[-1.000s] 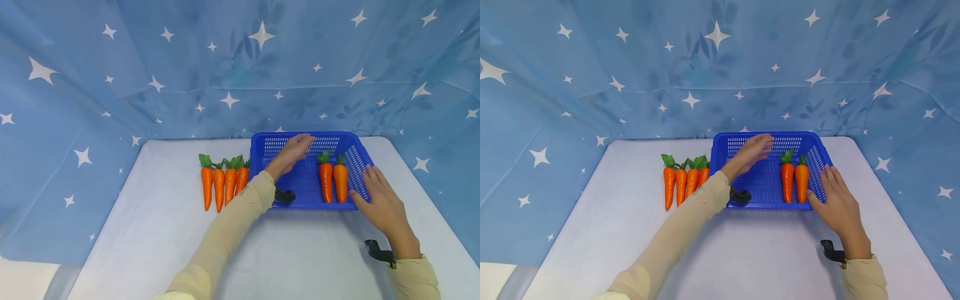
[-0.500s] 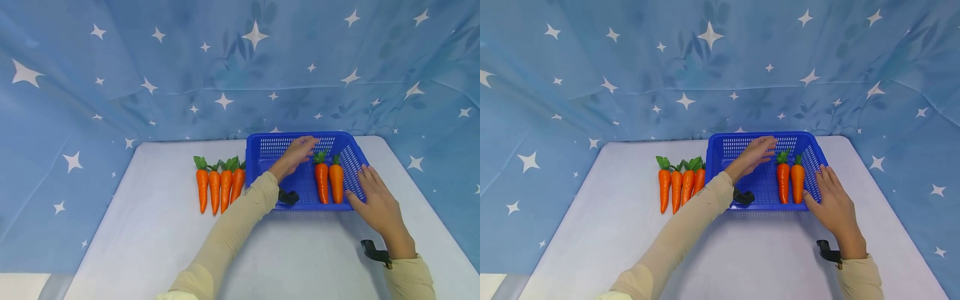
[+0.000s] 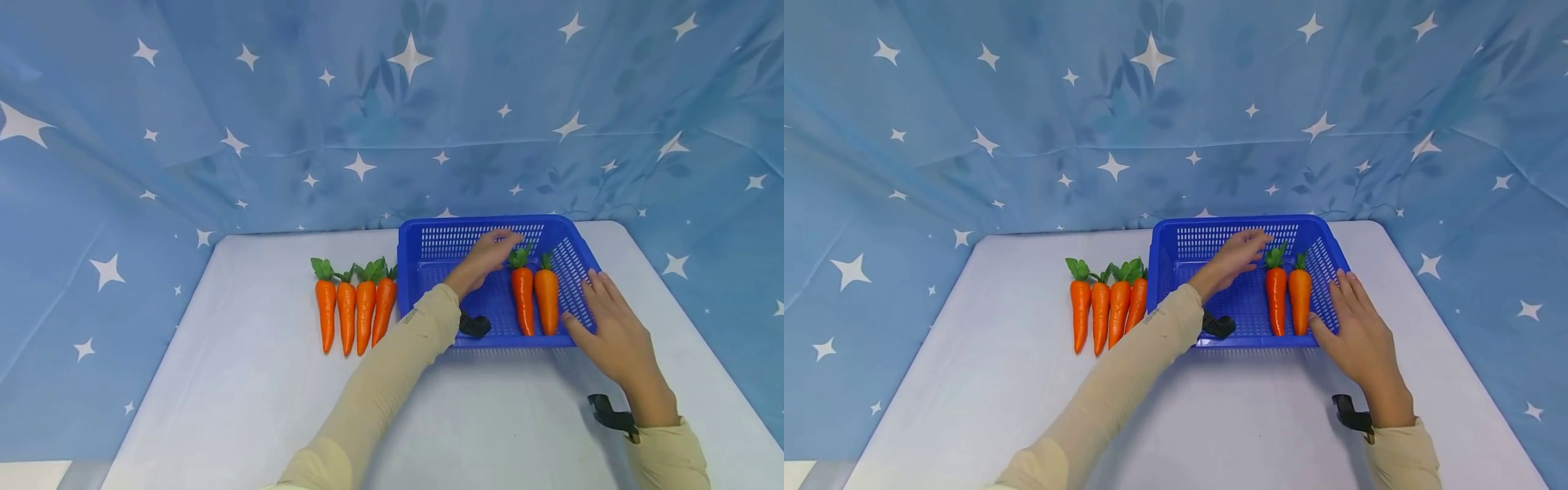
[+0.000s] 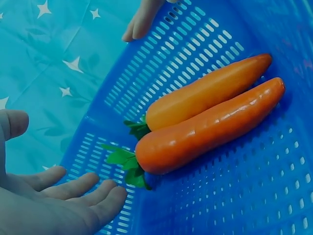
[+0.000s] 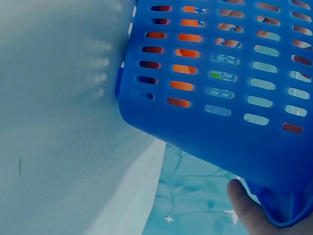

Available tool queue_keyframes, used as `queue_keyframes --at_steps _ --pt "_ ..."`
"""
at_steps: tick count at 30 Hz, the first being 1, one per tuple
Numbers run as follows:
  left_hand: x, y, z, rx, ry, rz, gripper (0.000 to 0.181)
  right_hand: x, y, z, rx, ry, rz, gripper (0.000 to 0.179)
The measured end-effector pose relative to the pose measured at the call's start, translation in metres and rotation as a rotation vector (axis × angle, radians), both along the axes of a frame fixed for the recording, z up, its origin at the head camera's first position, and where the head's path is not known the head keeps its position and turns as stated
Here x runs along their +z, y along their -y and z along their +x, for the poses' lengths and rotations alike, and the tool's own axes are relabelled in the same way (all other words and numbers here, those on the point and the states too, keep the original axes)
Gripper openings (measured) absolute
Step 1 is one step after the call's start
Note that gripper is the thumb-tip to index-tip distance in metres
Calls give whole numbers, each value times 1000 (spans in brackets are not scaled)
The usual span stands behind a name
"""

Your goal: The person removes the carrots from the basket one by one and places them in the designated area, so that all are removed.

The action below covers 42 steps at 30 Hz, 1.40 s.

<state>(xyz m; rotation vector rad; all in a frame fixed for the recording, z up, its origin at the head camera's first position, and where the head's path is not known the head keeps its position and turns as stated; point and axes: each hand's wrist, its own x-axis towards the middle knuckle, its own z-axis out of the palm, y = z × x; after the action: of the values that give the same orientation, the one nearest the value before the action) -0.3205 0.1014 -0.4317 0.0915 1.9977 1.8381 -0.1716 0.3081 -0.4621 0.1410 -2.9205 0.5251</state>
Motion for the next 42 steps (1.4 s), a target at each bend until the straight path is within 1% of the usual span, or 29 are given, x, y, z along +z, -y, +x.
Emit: queue_keyframes --at_steps 3,6,11,15,23,31,38,42 --pt "-1 -3 -1 -4 -5 -29 52 1 -1 0 -4 -5 4 80" --pt "-3 -6 -1 -11 12 -33 56 2 -2 0 -8 -6 6 80" --pt "-6 -11 0 -41 50 -41 62 2 -2 0 -11 -10 5 80" --pt "-9 -15 2 -65 69 -64 65 1 -1 1 -10 -22 1 79" --pt "-17 -18 1 -146 77 -103 72 0 0 1 -11 -19 -3 79" --pt "-19 -22 0 -180 85 -136 71 0 0 1 -13 -22 -6 79" --pt "-22 -23 1 -213 70 -115 66 0 1 2 -20 -22 -15 79" --pt "-23 -24 2 -209 73 -100 64 0 1 3 -18 -23 -17 79"
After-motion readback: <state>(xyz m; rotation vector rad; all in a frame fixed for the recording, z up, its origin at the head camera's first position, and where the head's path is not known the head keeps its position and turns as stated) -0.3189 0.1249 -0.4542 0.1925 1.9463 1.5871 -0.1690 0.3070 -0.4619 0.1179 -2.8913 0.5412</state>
